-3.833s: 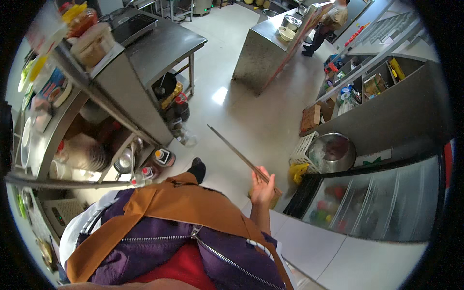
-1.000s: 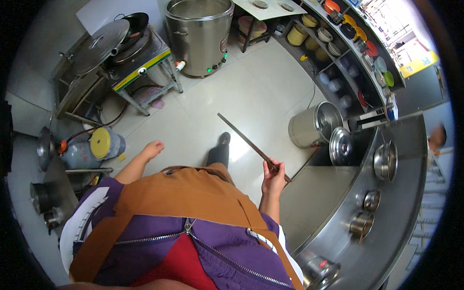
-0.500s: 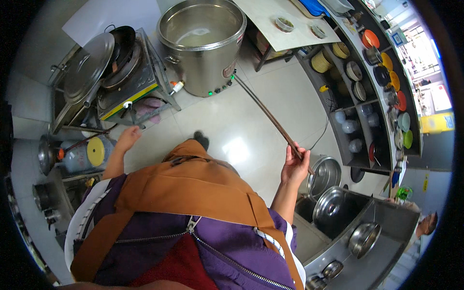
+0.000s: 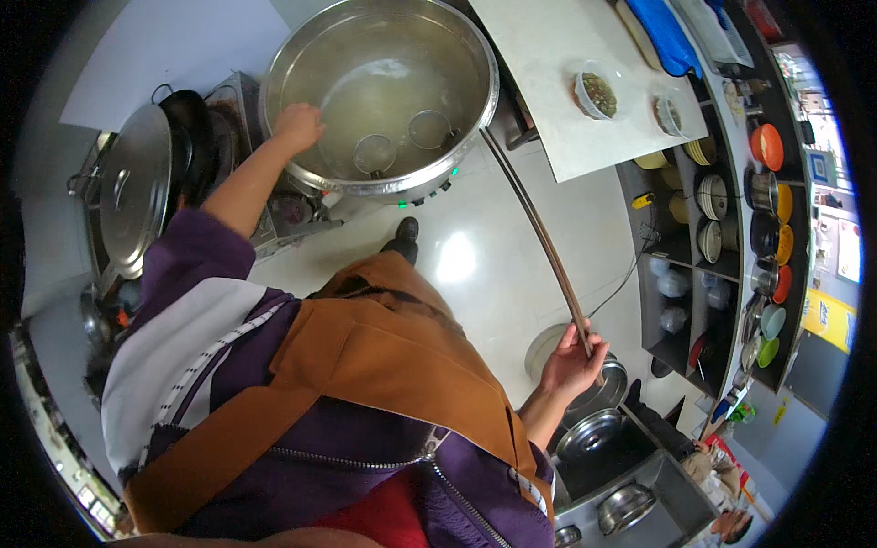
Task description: The person assembles two noodle bowls in a commercial kitchen. They place pre-portioned ingredients into bowls, cook noodles in a large pot using a strainer, and transfer them into the bowls. They add broth, meat, and seasonings, then hand the finished bowls to a customer.
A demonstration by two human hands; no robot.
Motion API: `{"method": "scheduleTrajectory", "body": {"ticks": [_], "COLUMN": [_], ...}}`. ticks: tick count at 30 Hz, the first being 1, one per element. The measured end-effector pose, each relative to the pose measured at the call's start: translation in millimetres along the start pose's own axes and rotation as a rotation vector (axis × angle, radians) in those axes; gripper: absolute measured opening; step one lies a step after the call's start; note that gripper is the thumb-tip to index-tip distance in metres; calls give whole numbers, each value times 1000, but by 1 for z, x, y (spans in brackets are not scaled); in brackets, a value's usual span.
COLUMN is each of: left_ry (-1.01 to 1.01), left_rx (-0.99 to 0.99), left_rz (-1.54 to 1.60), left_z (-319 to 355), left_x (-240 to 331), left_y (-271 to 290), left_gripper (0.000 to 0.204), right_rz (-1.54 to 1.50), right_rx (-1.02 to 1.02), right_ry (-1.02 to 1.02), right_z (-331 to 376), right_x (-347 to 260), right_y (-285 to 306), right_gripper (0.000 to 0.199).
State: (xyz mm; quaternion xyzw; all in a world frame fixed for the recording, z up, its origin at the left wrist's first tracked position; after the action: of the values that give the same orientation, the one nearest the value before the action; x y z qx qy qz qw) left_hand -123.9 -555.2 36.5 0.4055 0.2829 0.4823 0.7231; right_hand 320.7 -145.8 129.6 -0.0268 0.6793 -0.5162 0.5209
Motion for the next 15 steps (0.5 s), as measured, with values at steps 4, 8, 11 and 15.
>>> {"method": "scheduleTrajectory", "body": {"ticks": [4, 8, 11, 15], "left_ry": [35, -136, 92, 415], "left_rx": [-565, -947, -1081, -1047], "left_rz": [-39, 82, 477, 1174], "left_z": [-92, -126, -130, -123], "left_x": [24, 68, 78, 89], "left_y": [-116, -232, -282, -298], "left_gripper": [45, 53, 52, 41], "right_rz": [100, 182, 216, 210], "right_rx": [77, 147, 121, 91], "right_ry": [-34, -98, -99, -128], "right_z": [-27, -50, -71, -104], "right_x": [17, 28, 31, 38], "right_y": [-17, -23, -31, -42], "right_gripper": [33, 34, 35, 35]}}
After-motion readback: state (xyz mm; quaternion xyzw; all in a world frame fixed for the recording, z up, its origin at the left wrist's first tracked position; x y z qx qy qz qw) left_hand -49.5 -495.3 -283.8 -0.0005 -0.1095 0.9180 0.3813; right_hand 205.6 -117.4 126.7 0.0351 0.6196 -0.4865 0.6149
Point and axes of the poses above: each hand's wrist, its own z-axis away from the middle knuckle, its own y-axis out of the back of the hand, x = y × z, the point moved 9 cm from there along -z, towards the middle knuckle, and after that the axes turned 14 degrees about -x, right-handed, at the moved point
